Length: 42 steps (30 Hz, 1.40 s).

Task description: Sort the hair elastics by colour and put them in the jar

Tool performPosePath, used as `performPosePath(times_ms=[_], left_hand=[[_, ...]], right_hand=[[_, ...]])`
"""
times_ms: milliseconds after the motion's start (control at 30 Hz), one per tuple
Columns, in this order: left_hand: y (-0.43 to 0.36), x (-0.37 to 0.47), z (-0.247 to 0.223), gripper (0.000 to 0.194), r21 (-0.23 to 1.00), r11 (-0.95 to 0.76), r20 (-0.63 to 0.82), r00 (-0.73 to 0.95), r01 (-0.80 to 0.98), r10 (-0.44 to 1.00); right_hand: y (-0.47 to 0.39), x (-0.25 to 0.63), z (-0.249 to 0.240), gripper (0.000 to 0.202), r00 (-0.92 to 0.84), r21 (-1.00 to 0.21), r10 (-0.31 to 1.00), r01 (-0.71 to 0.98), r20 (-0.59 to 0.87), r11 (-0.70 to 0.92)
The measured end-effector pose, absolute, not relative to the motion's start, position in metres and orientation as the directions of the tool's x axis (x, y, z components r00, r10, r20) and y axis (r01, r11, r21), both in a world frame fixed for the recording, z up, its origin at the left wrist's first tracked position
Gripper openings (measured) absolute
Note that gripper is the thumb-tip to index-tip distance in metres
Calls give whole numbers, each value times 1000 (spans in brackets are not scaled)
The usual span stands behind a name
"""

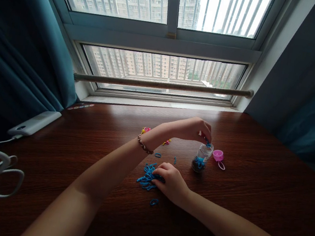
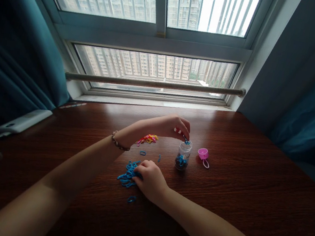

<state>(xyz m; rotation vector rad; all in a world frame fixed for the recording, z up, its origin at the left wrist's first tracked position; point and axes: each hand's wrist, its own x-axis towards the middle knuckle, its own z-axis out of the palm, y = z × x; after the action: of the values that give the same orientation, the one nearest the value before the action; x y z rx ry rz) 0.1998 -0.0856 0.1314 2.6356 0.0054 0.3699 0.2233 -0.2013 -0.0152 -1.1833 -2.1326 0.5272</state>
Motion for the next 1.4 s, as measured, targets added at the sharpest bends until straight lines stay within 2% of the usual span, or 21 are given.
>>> performPosePath(times_ms=[233, 333, 500, 633, 733, 833, 1000, 1167, 1300, 1400], left_hand=[[-89, 195, 120, 16, 582, -813, 311, 926, -10, 212], [-88, 194, 118, 12, 594, -803, 352, 912, -44, 210], [-85, 193, 113, 12, 597, -797, 394, 899, -92, 191], [-86, 180, 106, 14, 619, -782, 439, 856, -67, 274], [-89, 155, 96, 17, 642, -767, 471, 796, -15, 379], [-92, 120, 79, 19, 686, -722, 433, 748, 88, 503], [-99, 66, 35, 17, 734, -631, 429, 549, 252, 718], [-107, 38, -1, 17, 749, -521, 393, 358, 409, 847], [-107, 37, -8, 18, 767, -482, 375, 315, 423, 872], [-106, 39, -9, 19, 765, -491, 374, 334, 417, 865]], right_hand=[[-202, 223, -14, 11, -400, -607, 850, 595, 344, 526], [-202, 223, -13, 8, -420, -590, 832, 587, 363, 554], [-199, 222, -13, 10, -466, -497, 794, 620, 389, 607], [-197, 222, -15, 11, -511, -426, 758, 628, 404, 651], [-196, 223, -14, 11, -462, -451, 774, 632, 433, 630], [-196, 226, -9, 11, -370, -510, 809, 636, 457, 579], [-198, 231, 9, 9, -304, -600, 849, 605, 433, 523], [-198, 233, 22, 9, -252, -656, 878, 589, 406, 472], [-196, 237, 24, 11, -288, -627, 866, 600, 409, 496], [-196, 240, 25, 13, -381, -537, 836, 643, 396, 547]])
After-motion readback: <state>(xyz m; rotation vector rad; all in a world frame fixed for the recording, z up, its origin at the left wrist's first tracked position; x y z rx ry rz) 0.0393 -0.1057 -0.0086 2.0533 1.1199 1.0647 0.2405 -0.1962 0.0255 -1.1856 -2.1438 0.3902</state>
